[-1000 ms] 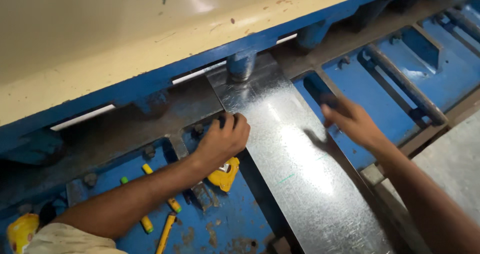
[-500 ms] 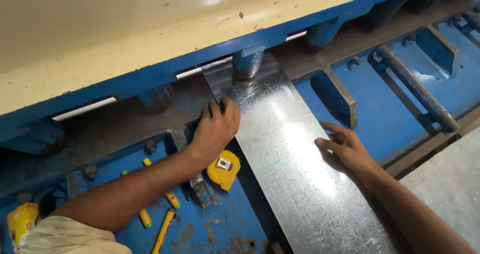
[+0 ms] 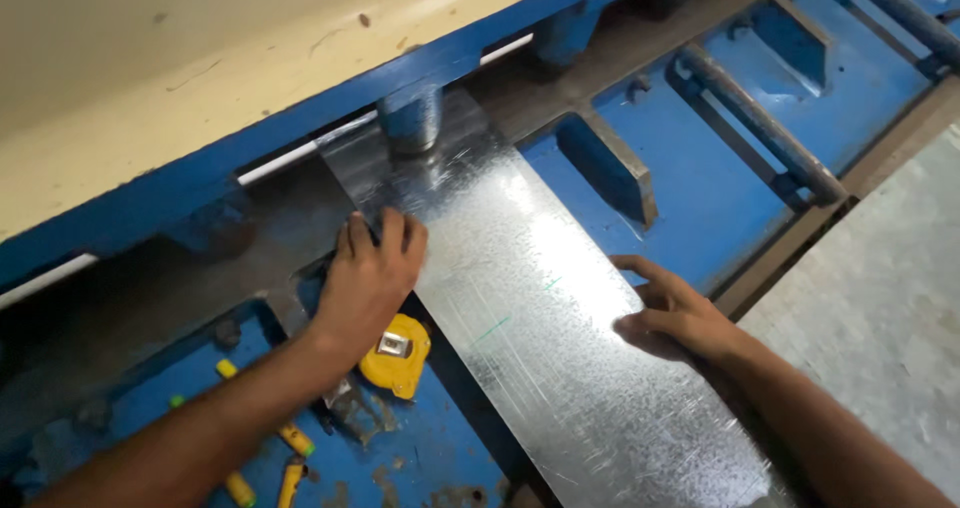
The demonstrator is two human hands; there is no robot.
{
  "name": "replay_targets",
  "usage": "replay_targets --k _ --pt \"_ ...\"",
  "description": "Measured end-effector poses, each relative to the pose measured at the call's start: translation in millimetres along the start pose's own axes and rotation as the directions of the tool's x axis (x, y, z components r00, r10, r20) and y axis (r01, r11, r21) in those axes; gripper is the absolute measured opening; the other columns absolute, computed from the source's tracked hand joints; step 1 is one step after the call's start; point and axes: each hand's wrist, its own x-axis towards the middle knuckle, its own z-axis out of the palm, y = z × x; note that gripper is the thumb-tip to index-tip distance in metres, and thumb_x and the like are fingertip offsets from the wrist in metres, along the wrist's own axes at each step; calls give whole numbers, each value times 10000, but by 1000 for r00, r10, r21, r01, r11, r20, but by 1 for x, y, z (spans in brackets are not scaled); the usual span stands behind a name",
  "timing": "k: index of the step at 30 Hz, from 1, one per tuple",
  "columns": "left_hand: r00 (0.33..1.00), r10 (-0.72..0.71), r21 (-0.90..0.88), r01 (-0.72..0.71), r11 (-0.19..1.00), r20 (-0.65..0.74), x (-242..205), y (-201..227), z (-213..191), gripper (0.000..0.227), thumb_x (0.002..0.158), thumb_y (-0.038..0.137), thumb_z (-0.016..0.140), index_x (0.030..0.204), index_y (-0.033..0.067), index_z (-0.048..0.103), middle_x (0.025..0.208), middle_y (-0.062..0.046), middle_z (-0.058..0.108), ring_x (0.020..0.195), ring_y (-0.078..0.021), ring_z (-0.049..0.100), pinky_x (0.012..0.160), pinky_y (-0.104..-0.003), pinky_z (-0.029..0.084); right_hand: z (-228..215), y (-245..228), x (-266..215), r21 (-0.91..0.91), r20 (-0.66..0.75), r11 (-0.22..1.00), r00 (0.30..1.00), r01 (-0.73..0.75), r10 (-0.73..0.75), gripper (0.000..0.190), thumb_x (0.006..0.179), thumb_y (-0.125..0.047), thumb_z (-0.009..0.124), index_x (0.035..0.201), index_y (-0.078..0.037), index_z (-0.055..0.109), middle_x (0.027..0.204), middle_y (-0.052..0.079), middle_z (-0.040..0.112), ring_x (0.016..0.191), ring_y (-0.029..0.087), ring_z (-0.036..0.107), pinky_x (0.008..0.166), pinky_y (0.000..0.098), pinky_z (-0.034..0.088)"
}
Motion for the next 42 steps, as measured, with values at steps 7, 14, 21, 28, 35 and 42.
replay_targets --k 7,14,21,28,35,42 --pt "1000 -15 13 15 1000 -5 -1 5 4 178 877 165 617 1020 61 617 1072 -156 625 958 -371 704 817 -440 604 -7 25 6 -65 -128 994 989 -88 80 814 840 -114 741 1544 -41 339 560 31 484 409 151 471 346 310 370" --pt "1000 19 15 -19 1000 -6 -5 4 5 139 854 120 639 948 23 606 1016 -179 620 968 -413 712 846 -447 615 -5 33 6 7 -67 996 994 85 -84 891 845 -65 763 1629 -81 341 546 15 410 368 139 415 310 309 317" --pt "1000 8 52 -7 999 -21 -5 4 15 220 871 97 642 1046 -36 650 1085 -202 637 984 -394 707 854 -414 617 19 3 3 121 -82 980 986 158 -148 696 827 -13 655 1468 -60 387 546 -13 489 363 86 388 317 265 279" --pt "998 57 89 -58 994 18 -7 3 15 423 863 115 626 1235 -84 656 1151 -237 642 996 -406 704 882 -414 611 18 -3 0 34 -102 988 984 147 -143 686 840 -42 650 1478 -65 399 480 -29 439 325 87 376 290 274 265" --pt "1000 3 79 -2 997 -14 -4 4 21 431 874 72 617 1272 -91 646 1200 -235 627 1042 -399 693 930 -399 600 12 5 9 -14 -66 965 962 264 -264 690 855 -86 666 1492 -33 408 431 -71 408 298 74 369 276 266 275" --pt "1000 15 96 -16 995 16 -4 3 20 446 868 70 616 1282 -93 643 1212 -242 629 1053 -399 694 930 -382 597 12 5 10 -46 -79 967 964 250 -253 695 853 -97 672 1497 -36 418 429 -70 404 301 72 365 277 268 270"
